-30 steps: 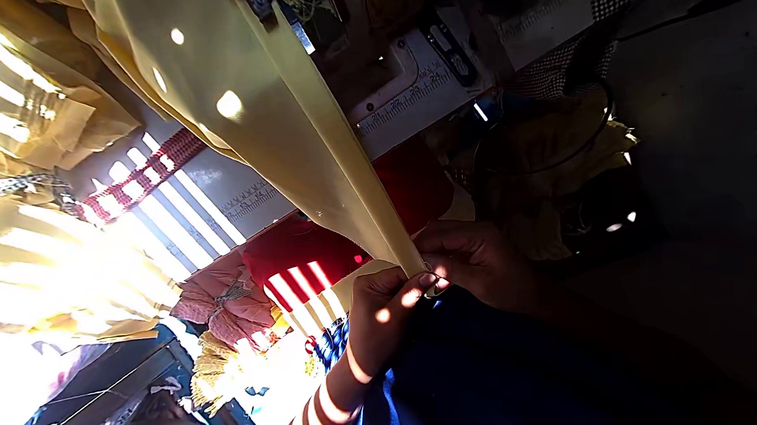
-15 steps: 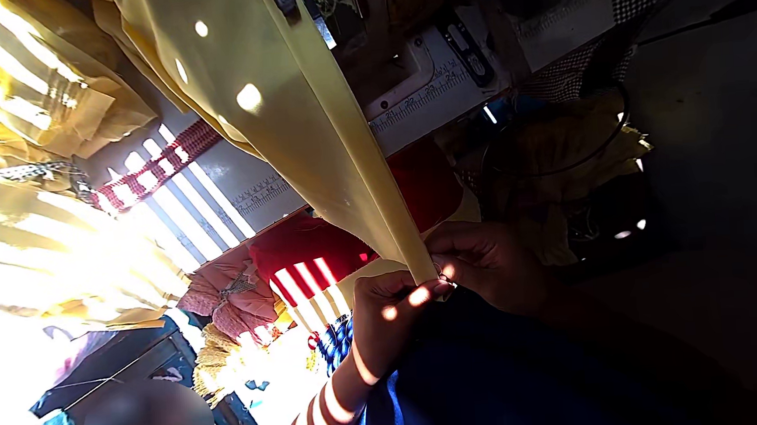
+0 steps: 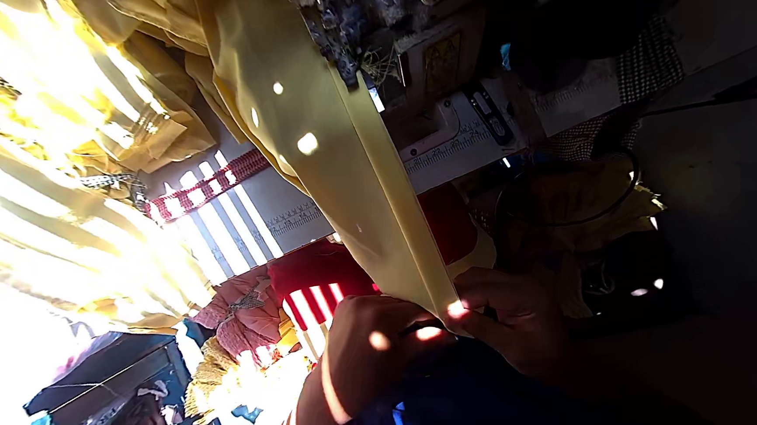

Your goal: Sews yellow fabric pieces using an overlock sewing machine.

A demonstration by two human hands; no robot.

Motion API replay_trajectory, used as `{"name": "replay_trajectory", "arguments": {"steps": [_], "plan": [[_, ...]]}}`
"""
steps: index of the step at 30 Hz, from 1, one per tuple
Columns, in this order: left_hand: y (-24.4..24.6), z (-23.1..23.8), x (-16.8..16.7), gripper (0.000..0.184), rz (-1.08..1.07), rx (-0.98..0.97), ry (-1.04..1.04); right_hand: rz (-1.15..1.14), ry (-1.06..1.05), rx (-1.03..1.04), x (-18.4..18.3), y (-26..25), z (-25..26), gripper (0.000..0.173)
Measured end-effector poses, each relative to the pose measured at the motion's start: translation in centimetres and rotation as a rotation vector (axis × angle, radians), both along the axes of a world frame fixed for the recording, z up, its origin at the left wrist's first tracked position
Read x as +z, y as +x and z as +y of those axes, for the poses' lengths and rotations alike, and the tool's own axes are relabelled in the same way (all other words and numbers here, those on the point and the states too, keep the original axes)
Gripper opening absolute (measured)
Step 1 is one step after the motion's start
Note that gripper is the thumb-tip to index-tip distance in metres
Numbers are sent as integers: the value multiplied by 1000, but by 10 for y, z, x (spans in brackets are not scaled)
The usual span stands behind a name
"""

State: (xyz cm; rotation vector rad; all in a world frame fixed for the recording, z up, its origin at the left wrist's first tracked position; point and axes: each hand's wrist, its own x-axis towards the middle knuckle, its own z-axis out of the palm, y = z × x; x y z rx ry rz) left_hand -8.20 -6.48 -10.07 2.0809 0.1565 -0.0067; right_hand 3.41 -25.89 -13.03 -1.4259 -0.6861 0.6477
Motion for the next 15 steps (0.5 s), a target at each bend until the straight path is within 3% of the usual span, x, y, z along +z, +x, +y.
{"name": "replay_trajectory", "arguments": {"steps": [3,5,8,15], "plan": [[30,36,39,26,-281,182,129,110,15,36,-9,5,-2,18],[65,58,38,35,-375,223,335,118,37,55,-6,6,-1,16],[95,78,21,45,-311,260,564,88,98,76,7,8,-1,14],[97,86,18,37,-313,265,599,167,-45,36,-19,10,2,14]]}}
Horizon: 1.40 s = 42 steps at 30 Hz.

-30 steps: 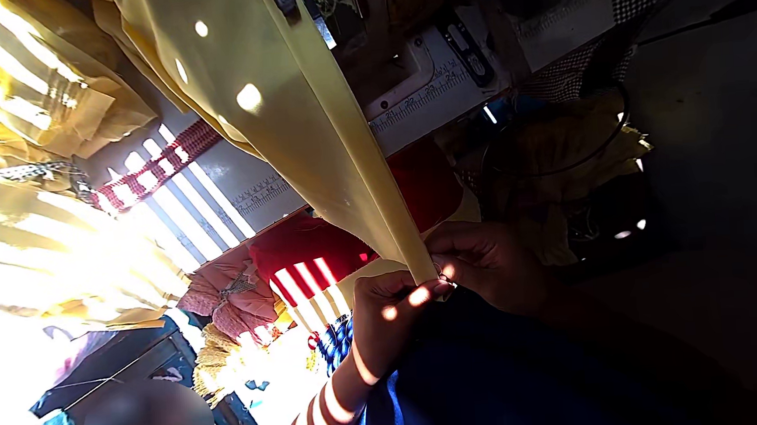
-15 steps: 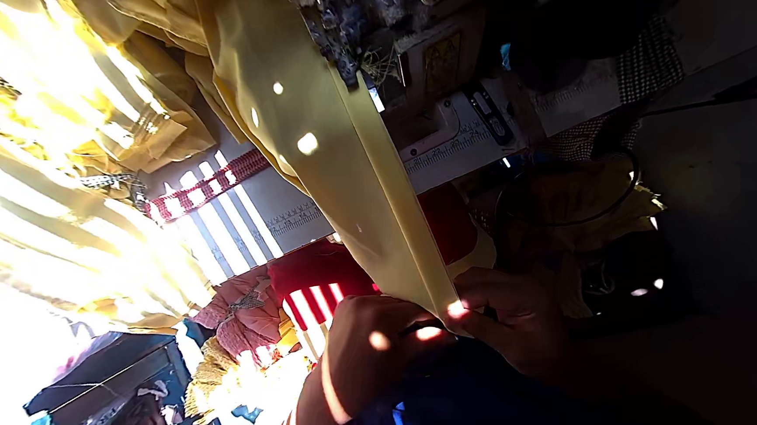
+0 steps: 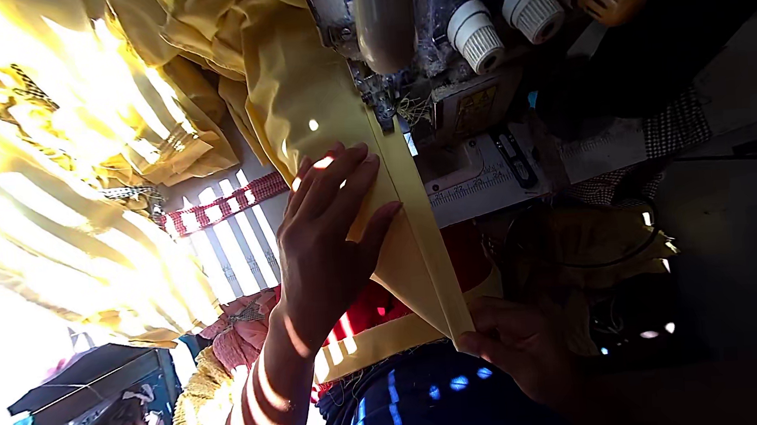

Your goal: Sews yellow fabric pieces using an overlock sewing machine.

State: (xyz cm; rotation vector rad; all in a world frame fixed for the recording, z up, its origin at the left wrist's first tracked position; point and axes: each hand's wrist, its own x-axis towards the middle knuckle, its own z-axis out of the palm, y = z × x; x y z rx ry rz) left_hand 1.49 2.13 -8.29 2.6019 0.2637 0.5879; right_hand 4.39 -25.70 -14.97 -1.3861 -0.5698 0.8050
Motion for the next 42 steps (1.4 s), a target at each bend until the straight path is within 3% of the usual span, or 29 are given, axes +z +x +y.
{"name": "replay_trajectory", "arguments": {"steps": [13,18,22,25,38,42], "plan": [[48,56,13,31,10,-39,-6,-86,36,-65,10,36,52,13],[27,21,24,25,-51,116,45,-111,25,-83,15,45,69,12],[-4,-21,-3,23,-62,110,-8,-129,22,-105,17,55,81,12],[-3,-12,-15,24,-89,80,2,-183,21,-109,20,62,92,14],[38,41,4,26,-41,-13,-15,-253,-15,-243,31,83,136,10],[34,36,4,27,-47,20,52,-255,-38,-274,29,83,141,10]]}}
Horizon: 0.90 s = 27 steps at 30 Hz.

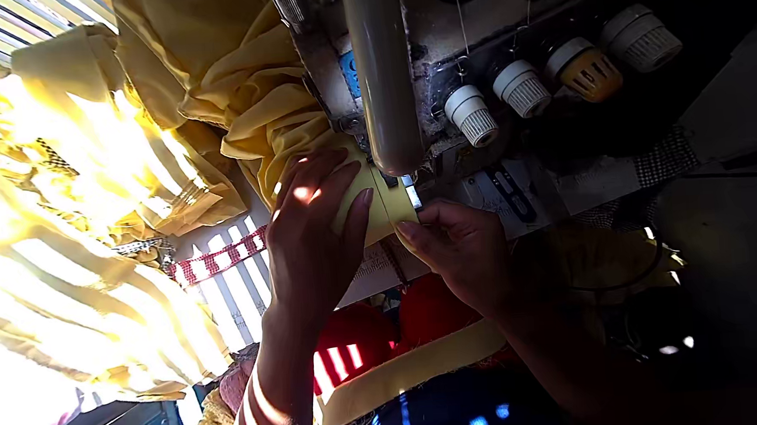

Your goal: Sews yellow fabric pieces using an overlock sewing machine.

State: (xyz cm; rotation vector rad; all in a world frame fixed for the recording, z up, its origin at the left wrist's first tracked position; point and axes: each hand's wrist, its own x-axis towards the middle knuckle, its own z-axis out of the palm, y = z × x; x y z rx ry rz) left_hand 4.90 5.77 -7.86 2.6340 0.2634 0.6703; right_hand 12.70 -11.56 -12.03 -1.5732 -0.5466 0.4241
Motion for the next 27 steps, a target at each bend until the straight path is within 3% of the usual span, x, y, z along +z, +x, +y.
{"name": "replay_trajectory", "arguments": {"steps": [6,12,18,27], "plan": [[-39,-47,-24,22,-76,41,30,-168,-120,-9,-12,-12,-20,21],[-43,-44,-28,24,-72,38,0,-116,18,-25,3,-17,-25,16],[-37,-43,-26,23,-70,52,4,1,4,10,-9,-10,-18,14],[-23,-32,-19,26,-47,29,35,-65,7,-59,-10,-7,-5,13]]}}
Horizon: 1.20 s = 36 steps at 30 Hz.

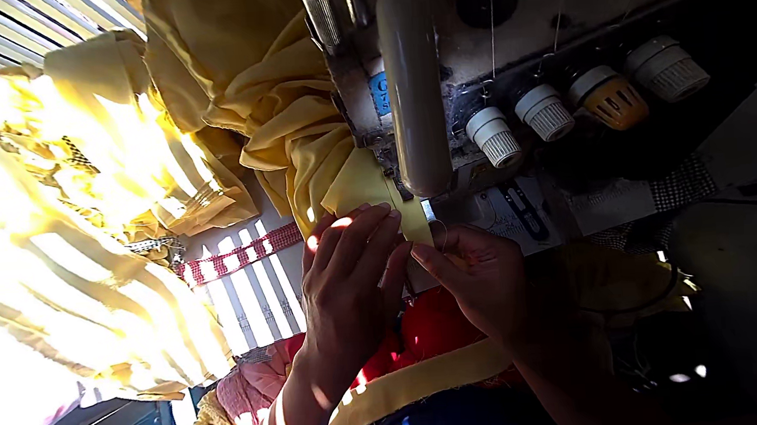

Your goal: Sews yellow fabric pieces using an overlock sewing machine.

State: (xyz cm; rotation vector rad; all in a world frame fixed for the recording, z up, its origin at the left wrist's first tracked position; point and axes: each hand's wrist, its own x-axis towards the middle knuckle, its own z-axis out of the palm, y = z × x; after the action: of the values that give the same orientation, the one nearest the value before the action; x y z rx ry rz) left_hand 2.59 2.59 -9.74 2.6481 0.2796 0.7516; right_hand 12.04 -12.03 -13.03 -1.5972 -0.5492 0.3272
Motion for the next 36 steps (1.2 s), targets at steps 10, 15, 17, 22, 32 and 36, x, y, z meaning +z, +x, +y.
{"name": "replay_trajectory", "arguments": {"steps": [10,15,17,22,32,36], "plan": [[6,10,3,29,51,-16,61,30,72,-73,12,-7,6,31],[10,16,6,32,78,-30,84,-355,-77,-101,8,-7,11,21],[12,17,6,34,82,-30,98,-411,-144,-119,11,-8,12,23],[17,20,4,34,61,-21,115,-523,-290,-142,18,-9,15,28],[13,70,50,25,22,3,-107,-493,-61,137,-21,9,-9,44],[65,137,73,63,-37,291,-293,-150,33,182,-33,11,-28,62]]}}
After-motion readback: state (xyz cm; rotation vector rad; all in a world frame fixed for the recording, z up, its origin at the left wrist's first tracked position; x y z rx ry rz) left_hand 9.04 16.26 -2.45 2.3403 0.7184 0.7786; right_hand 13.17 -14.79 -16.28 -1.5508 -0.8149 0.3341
